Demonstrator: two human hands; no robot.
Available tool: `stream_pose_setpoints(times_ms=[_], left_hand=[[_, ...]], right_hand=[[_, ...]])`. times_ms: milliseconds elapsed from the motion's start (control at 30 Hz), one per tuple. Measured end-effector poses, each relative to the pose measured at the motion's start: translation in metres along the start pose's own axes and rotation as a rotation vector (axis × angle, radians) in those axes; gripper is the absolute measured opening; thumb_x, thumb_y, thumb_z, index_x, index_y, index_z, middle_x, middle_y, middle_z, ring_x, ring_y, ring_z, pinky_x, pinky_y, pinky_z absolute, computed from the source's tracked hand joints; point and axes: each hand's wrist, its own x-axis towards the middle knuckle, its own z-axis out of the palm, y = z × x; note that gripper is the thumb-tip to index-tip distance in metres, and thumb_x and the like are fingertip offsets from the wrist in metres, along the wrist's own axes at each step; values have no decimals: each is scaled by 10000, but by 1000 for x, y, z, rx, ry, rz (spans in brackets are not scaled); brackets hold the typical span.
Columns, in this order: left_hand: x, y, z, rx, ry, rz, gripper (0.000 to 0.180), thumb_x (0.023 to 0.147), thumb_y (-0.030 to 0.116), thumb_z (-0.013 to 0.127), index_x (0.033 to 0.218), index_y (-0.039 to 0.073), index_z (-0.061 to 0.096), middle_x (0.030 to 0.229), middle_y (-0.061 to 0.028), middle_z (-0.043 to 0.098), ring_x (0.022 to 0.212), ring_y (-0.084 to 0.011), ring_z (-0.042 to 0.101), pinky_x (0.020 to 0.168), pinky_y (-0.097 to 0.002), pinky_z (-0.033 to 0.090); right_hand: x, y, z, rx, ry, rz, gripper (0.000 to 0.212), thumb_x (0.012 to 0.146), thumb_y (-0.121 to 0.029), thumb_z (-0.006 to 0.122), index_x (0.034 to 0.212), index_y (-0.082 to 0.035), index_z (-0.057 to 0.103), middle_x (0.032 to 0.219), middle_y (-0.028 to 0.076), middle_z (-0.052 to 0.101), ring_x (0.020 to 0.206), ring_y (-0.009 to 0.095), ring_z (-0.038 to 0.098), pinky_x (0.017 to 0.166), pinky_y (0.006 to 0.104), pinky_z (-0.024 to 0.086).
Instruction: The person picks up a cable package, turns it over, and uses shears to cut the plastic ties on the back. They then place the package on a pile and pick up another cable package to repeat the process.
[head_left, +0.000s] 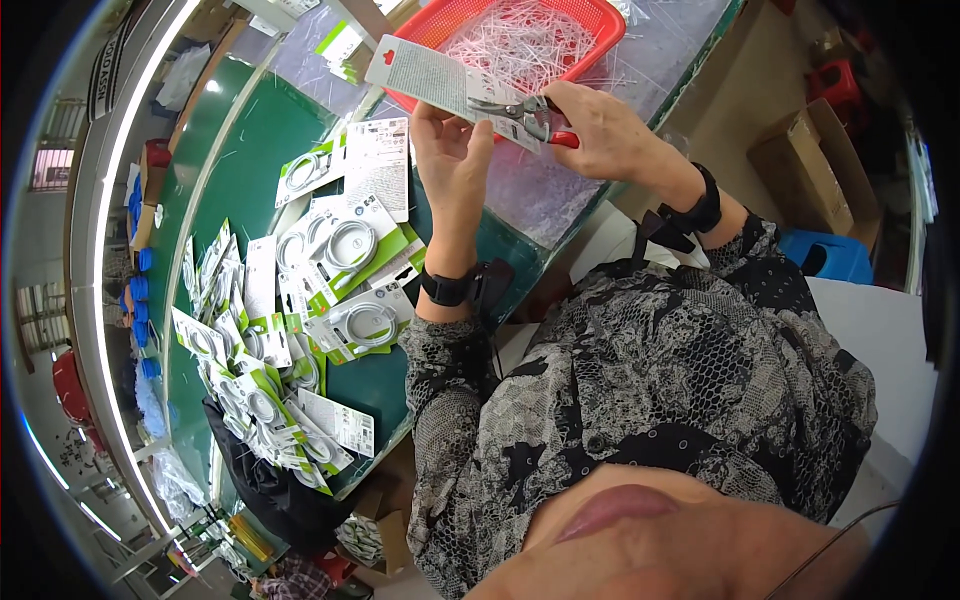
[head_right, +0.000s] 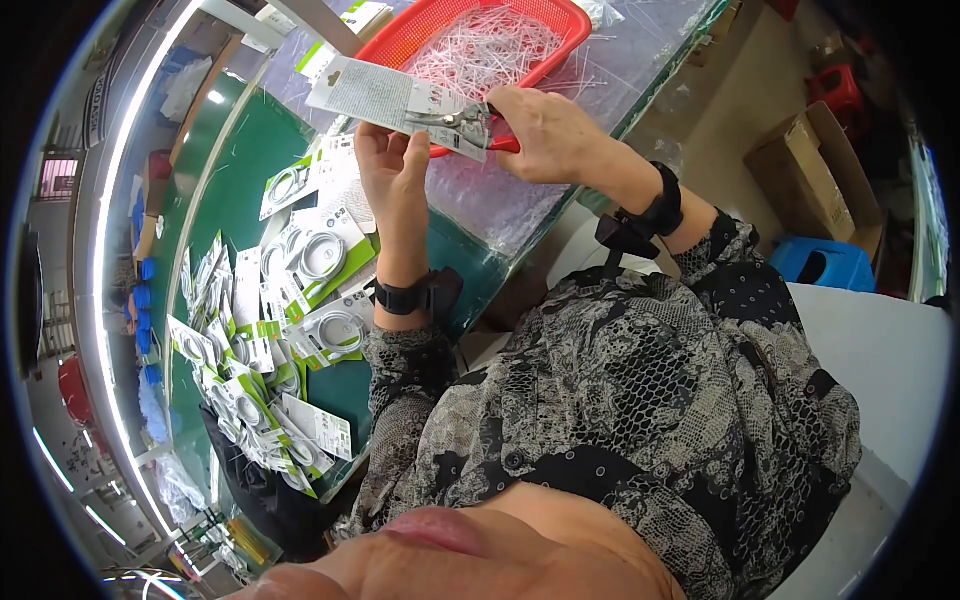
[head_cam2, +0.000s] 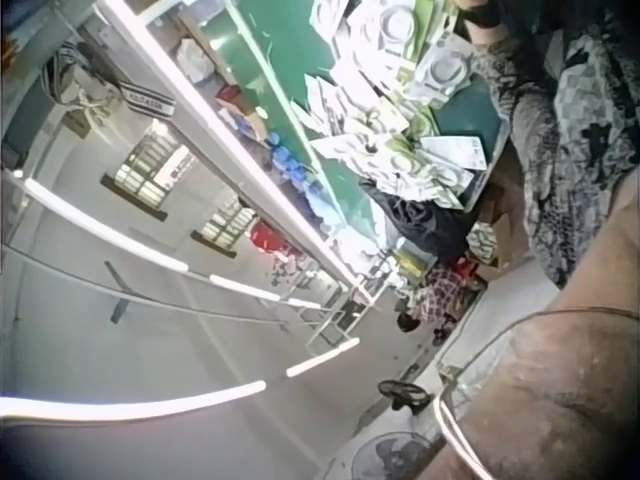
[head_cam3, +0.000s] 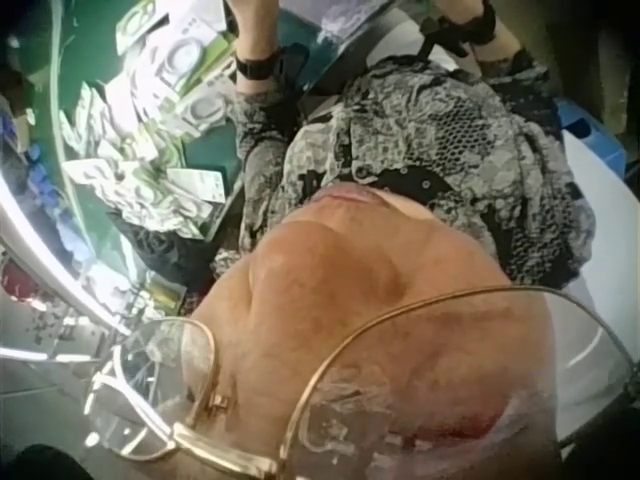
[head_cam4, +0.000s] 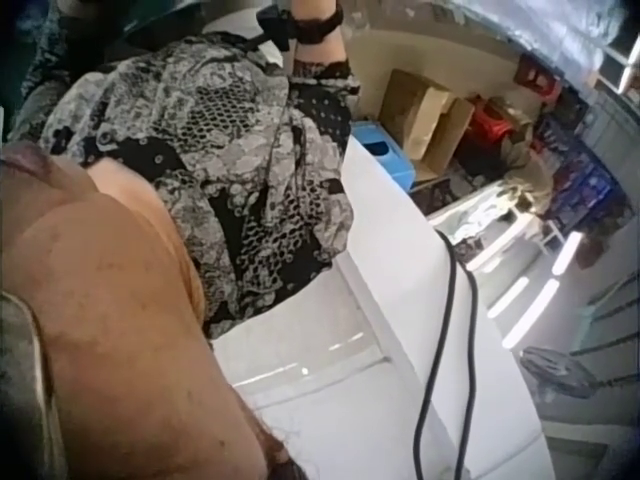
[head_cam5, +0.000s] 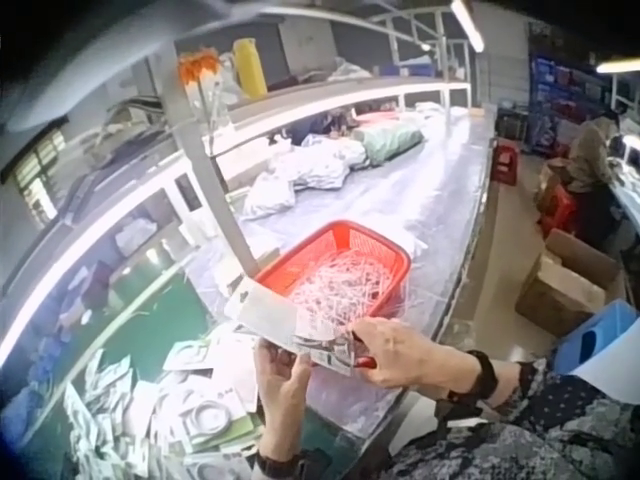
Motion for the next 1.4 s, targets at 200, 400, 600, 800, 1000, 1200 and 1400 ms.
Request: stream_pose_setpoints(times_ms=[200, 400, 600, 800, 1000, 1200, 1400], left_hand=[[-1, 0, 3, -13, 1, -4, 525, 833, -79, 581, 1300, -27, 348, 1164, -94, 526, 1024, -175, 576, 908, -315, 485], [-2, 0, 10, -3, -13, -23, 469, 846, -76, 564, 1276, -28, 382, 1134, -90, 550, 1021, -172, 580, 890, -314, 488], [-2, -5, -5, 30, 72, -95, 322, 909, 13, 501, 1226, -14, 457, 1060, -79, 586, 962, -163, 585, 842, -300, 486], [0, -35, -51, -649, 98, -230, 368, 958, 185, 481, 1282, 11, 481, 1003, -71, 593, 858, -172, 570, 759, -295, 458], [15, -89, -74, -1314, -369, -13, 513, 942, 323, 519, 1364, 34, 468, 923, -52, 578, 775, -160, 516, 668, -277, 379], [21, -77, -78, -1142, -332, 109, 522, 948, 333, 510, 1377, 42, 457, 897, -48, 573, 743, -160, 505, 651, -284, 365], [20, -68, -70, -994, -323, 321, 457, 965, 295, 493, 1330, 20, 489, 866, -64, 563, 712, -164, 486, 643, -302, 363]], right_hand=[[-6, 6, -5, 13, -97, 104, 488, 720, -206, 693, 1117, -9, 488, 1006, 204, 615, 969, 382, 601, 805, 447, 494], [-1, -2, -7, -10, -169, 187, 454, 736, -205, 676, 1101, -8, 490, 945, 206, 630, 911, 394, 619, 765, 461, 505], [-8, 0, -3, 73, -188, 251, 363, 765, -119, 652, 1081, -31, 495, 895, 200, 594, 848, 374, 597, 725, 419, 480], [-15, -24, -37, 224, -4, 134, 376, 750, -73, 643, 1097, -37, 502, 848, 143, 558, 757, 331, 556, 686, 381, 457], [-18, -37, 1, 11, -113, -42, 434, 702, -77, 678, 1102, -45, 512, 904, 132, 571, 812, 330, 568, 728, 393, 459], [-16, -47, 25, -99, -107, -120, 491, 663, -117, 716, 1106, -44, 518, 958, 139, 585, 919, 349, 578, 805, 427, 456], [-17, -53, 28, -89, -163, -103, 485, 662, -117, 704, 1100, -31, 516, 968, 143, 584, 939, 354, 573, 815, 433, 453]])
